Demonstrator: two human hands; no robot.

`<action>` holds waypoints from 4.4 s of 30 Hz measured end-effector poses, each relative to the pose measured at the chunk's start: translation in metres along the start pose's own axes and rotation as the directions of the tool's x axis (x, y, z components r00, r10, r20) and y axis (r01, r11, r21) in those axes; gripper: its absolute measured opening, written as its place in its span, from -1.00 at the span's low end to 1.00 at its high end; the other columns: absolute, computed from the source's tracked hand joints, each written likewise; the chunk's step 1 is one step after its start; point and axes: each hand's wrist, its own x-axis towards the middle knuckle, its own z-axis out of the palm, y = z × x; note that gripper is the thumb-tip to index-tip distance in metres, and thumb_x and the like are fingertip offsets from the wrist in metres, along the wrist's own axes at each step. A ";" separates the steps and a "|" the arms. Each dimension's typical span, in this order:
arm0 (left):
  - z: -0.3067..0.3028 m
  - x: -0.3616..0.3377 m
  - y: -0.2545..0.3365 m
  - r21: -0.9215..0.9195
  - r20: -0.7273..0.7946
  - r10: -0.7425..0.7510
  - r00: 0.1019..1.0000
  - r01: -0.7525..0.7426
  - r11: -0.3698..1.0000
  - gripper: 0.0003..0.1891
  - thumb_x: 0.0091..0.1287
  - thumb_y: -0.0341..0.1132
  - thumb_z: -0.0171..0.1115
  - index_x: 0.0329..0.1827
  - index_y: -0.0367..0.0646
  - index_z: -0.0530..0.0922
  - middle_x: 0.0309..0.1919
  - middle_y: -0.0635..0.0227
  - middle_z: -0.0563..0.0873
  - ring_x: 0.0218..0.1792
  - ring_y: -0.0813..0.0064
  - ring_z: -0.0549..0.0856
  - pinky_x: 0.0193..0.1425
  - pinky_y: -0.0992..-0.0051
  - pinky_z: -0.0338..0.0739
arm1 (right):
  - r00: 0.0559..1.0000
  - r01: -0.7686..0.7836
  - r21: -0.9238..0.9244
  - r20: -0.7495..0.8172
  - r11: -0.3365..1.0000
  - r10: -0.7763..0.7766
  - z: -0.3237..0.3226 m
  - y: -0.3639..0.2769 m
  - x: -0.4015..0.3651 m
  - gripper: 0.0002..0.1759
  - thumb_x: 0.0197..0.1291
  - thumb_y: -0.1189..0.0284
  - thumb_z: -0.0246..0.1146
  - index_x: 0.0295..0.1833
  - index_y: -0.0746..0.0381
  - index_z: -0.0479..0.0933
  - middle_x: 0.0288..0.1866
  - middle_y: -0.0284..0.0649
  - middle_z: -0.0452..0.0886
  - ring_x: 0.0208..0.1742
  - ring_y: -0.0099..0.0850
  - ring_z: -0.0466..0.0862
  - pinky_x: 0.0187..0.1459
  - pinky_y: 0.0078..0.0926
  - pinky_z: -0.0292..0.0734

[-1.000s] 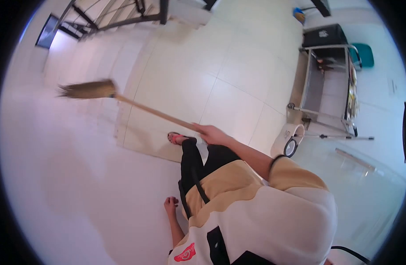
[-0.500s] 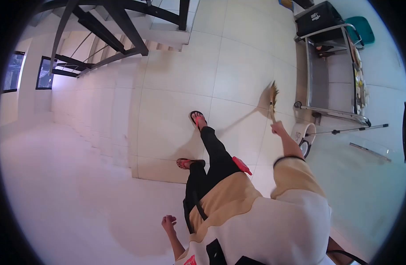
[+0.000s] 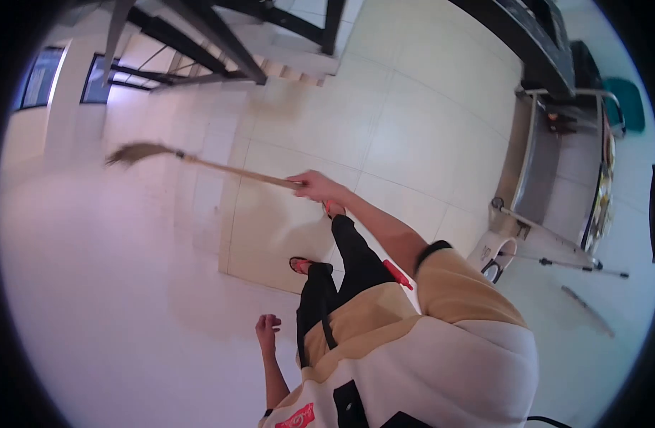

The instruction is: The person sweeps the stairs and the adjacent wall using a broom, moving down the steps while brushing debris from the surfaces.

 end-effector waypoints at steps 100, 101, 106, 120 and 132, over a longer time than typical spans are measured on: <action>-0.258 0.252 -0.075 0.266 -0.267 -0.480 0.836 0.542 0.797 -0.43 0.09 0.03 0.10 -0.05 -0.32 0.29 -0.27 -0.03 0.54 -0.27 0.08 0.60 -0.22 0.24 0.49 | 0.776 -0.453 -0.666 0.032 0.592 0.630 0.587 0.112 0.299 -0.74 -0.03 0.46 0.09 -0.22 0.38 0.40 -0.52 -0.05 0.54 -0.51 -0.24 0.59 -0.53 -0.34 0.50; -0.268 0.249 -0.074 0.218 -0.231 -0.518 0.824 0.563 0.798 -0.40 0.09 0.04 0.08 0.00 -0.30 0.29 -0.24 -0.03 0.55 -0.21 0.06 0.58 -0.14 0.21 0.46 | 0.682 -0.660 -0.392 0.045 0.641 0.730 0.626 0.092 0.293 -0.79 0.00 0.46 0.09 -0.24 0.35 0.42 -0.58 -0.15 0.50 -0.64 -0.35 0.49 -0.64 -0.46 0.40; -0.285 0.242 -0.102 0.128 -0.195 -0.516 0.834 0.544 0.829 -0.42 0.10 0.03 0.07 -0.01 -0.29 0.30 -0.24 -0.03 0.55 -0.23 0.05 0.58 -0.13 0.20 0.45 | 0.618 -0.777 0.542 0.563 0.320 0.549 0.724 0.123 0.323 -0.86 0.15 0.41 -0.02 -0.38 0.20 0.40 -0.71 -0.40 0.29 -0.71 -0.59 0.30 -0.79 -0.68 0.09; -0.288 0.244 -0.115 0.125 -0.286 -0.441 0.851 0.489 0.863 -0.53 0.10 -0.04 0.09 -0.10 -0.28 0.34 -0.32 0.01 0.55 -0.33 0.11 0.61 -0.25 0.25 0.50 | 0.953 0.098 -0.464 0.299 0.880 0.052 0.687 -0.107 0.596 -0.62 0.17 0.29 0.06 0.11 0.14 0.35 -0.71 -0.39 0.31 -0.77 -0.63 0.27 -0.79 -0.63 0.22; -0.269 0.251 -0.085 0.143 -0.325 -0.458 0.828 0.521 0.841 -0.56 0.10 -0.06 0.08 -0.15 -0.27 0.36 -0.33 0.01 0.55 -0.30 0.11 0.60 -0.22 0.25 0.49 | 0.971 0.158 -0.292 0.221 0.943 -0.094 0.664 -0.169 0.596 -0.61 0.16 0.29 0.07 0.09 0.19 0.39 -0.73 -0.40 0.31 -0.79 -0.65 0.29 -0.81 -0.64 0.21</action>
